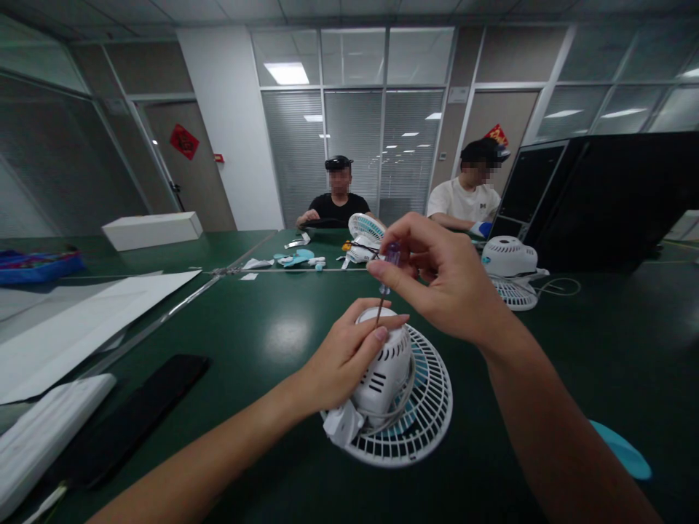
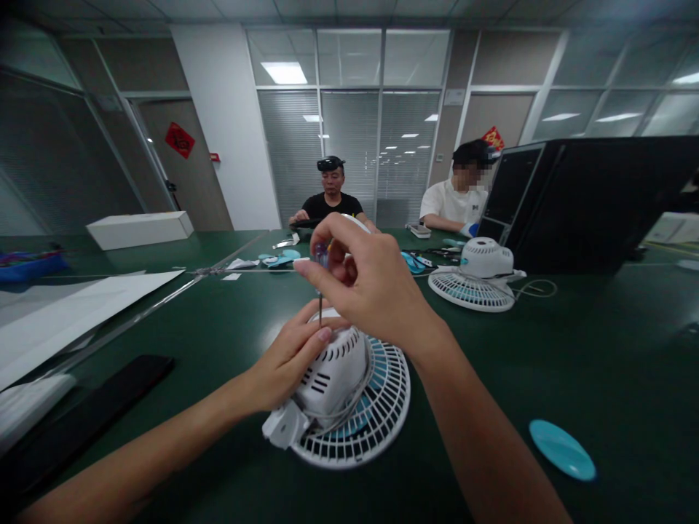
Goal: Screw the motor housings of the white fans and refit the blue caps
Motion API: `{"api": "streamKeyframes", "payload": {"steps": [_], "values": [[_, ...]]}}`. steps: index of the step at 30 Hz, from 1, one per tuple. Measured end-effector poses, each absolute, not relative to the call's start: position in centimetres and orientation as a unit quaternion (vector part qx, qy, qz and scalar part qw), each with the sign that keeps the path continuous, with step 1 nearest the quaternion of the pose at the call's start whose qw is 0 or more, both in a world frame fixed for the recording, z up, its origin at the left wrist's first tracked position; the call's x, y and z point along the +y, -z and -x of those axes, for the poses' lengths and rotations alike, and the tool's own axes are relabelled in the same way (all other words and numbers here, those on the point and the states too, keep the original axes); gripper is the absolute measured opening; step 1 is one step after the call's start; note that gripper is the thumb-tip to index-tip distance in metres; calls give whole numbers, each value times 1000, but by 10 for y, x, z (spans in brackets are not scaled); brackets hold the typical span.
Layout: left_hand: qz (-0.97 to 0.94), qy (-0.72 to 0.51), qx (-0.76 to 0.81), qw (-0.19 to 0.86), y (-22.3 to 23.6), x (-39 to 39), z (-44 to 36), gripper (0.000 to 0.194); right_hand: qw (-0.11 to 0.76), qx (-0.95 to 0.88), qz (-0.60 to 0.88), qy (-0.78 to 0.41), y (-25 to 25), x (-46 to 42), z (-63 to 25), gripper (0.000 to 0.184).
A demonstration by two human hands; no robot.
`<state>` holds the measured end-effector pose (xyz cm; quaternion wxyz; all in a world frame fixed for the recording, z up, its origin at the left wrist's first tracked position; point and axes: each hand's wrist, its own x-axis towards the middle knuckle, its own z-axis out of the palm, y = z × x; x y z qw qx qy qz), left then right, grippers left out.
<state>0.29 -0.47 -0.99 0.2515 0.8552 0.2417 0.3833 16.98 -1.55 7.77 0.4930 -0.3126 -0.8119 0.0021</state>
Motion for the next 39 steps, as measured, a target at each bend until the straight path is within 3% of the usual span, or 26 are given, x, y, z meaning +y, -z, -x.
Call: {"api": "streamKeyframes", "payload": {"steps": [4,10,19,26,32,35,39], "values": [[-855,-383,241,254,9,-6,-2,37,490,-803,337,41,-78,-15,-172,34],[-850,-388,219,282,10,-4,0,43,470,-814,341,16,-77,-13,-175,30],[-741,-435,290,421,11,4,-7,54,460,-818,343,26,-78,-14,-176,27],[-688,-445,281,500,10,4,-9,61,617,-719,319,0,-82,-19,-176,23],[-741,-442,277,423,12,2,-5,47,720,-615,321,-9,-88,-15,-201,28],[-755,-443,263,406,12,2,-5,37,667,-630,399,6,-74,-11,-225,35],[-754,-445,264,405,12,3,-6,38,407,-727,546,88,-30,-19,-266,28]]}}
